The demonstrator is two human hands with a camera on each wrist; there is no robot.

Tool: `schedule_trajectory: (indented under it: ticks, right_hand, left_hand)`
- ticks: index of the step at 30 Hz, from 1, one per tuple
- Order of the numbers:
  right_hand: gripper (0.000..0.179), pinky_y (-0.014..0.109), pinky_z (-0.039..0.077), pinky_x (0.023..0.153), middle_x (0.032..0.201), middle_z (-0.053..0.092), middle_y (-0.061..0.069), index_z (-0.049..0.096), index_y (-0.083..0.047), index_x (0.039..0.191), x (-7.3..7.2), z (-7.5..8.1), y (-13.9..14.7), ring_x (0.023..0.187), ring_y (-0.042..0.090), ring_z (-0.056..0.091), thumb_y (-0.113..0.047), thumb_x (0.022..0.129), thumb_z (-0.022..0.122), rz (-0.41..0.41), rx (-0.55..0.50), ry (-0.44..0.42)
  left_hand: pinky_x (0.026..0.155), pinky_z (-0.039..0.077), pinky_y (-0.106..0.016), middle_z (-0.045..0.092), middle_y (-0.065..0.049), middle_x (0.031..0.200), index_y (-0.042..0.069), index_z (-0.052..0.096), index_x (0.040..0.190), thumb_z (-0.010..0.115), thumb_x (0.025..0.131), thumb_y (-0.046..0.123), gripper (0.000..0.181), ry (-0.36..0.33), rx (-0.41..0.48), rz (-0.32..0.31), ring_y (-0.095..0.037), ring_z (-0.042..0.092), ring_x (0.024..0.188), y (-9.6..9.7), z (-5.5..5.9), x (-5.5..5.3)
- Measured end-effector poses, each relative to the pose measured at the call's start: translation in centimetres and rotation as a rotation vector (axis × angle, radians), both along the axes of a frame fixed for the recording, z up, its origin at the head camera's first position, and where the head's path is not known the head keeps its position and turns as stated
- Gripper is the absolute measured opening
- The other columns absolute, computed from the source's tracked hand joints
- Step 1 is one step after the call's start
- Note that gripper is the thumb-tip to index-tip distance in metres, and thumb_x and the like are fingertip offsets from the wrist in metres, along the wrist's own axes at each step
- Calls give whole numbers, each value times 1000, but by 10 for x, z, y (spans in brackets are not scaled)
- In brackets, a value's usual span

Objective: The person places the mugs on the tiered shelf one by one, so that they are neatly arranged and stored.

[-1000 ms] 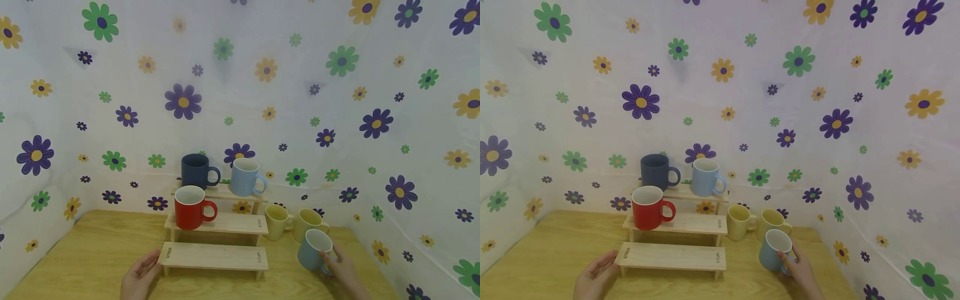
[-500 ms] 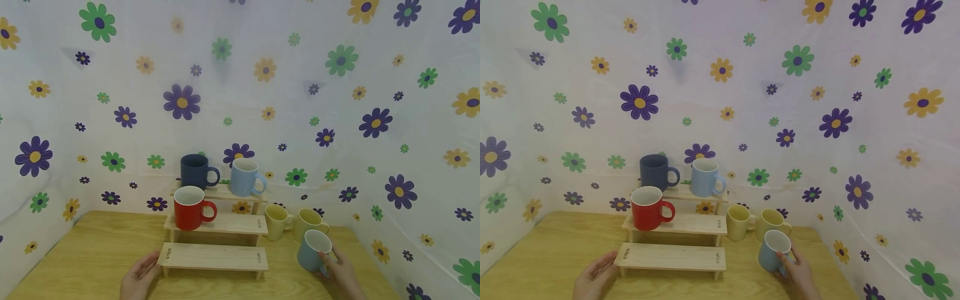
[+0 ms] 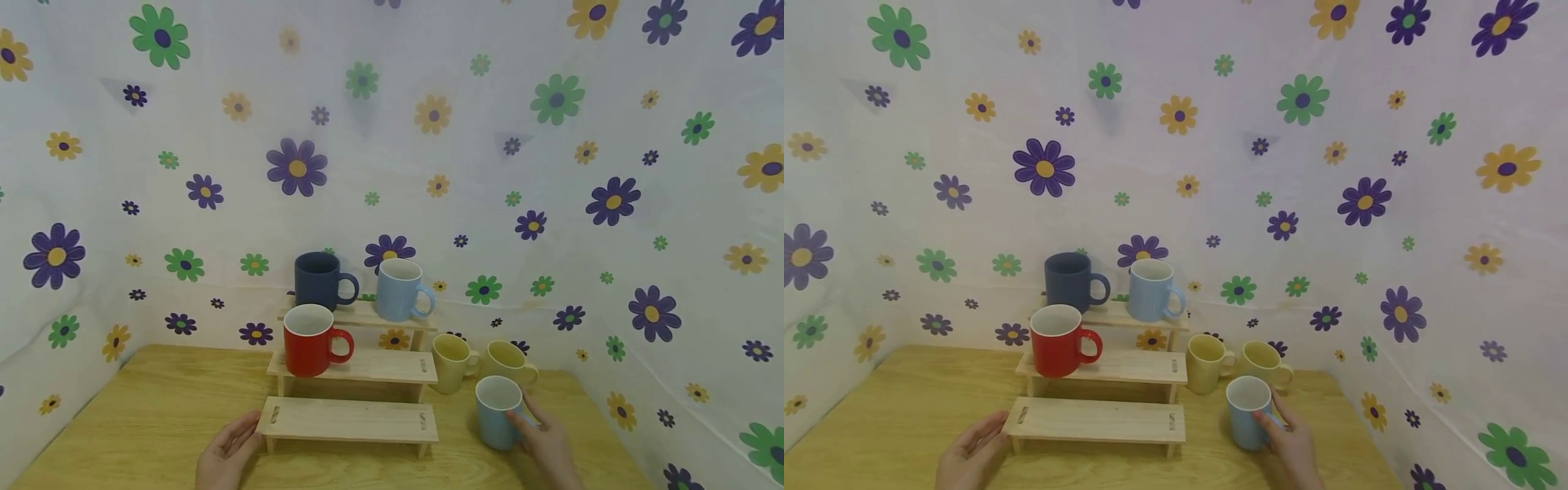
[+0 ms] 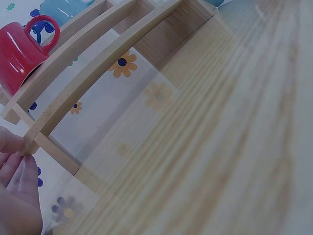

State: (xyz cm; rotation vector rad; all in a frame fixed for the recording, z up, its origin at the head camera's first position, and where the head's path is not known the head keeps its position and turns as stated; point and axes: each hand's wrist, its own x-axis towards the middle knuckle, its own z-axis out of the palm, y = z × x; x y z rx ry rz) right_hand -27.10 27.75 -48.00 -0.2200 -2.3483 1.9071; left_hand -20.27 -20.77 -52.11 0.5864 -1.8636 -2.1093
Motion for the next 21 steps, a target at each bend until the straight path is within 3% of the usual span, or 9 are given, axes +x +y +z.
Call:
schedule_trajectory:
  ticks: [1,3,5,7,10,12,16,21]
  right_hand:
    - [72,22,49,53,116,62,2,37,-19,147,1,1,-2,42,5,31,-28,85,73,6,-3,-1]
    - [72,24,53,59,143,42,7,37,-19,148,3,4,-6,47,6,31,-28,86,73,20,-11,-2]
    - [72,29,56,66,151,29,16,36,-18,148,6,8,-10,61,7,46,-30,87,72,37,-8,6]
    - [71,33,57,71,154,20,18,35,-17,149,8,14,-15,86,20,57,-30,88,70,58,-5,27]
    - [68,35,58,73,154,22,16,37,-17,148,13,27,-24,119,36,43,-29,89,70,78,4,62]
    - [66,33,57,72,152,28,12,40,-17,147,17,38,-32,120,36,41,-26,89,70,96,-19,78]
    - [60,30,56,67,142,45,-1,46,-12,142,24,58,-51,107,23,48,-17,88,70,127,-86,124]
    - [53,26,53,61,130,55,-16,46,-4,138,27,70,-74,95,16,54,-6,90,66,235,-200,221]
  left_hand:
    - [80,52,-15,65,13,108,1,54,132,82,76,21,65,-4,1,1,9,60,89,0,0,0]
    - [80,51,-15,65,19,103,1,54,132,83,75,24,67,-4,0,1,9,59,90,0,0,0]
    - [81,51,-15,64,24,99,2,55,132,83,75,24,67,2,-3,0,9,59,91,0,-1,0]
    - [82,51,-15,64,25,97,2,55,132,82,77,20,64,4,-6,2,9,59,92,0,-1,0]
    - [83,51,-17,65,19,103,0,55,131,79,79,14,59,18,6,8,9,59,92,0,-1,0]
    - [84,51,-18,65,14,107,-1,55,131,79,80,12,58,21,11,11,9,59,92,0,0,0]
    - [85,52,-21,66,12,106,-3,55,130,78,80,8,56,35,37,22,8,59,92,0,-2,-2]
    - [85,53,-23,66,10,106,-4,55,129,76,80,4,54,45,58,31,7,60,92,1,-2,-2]
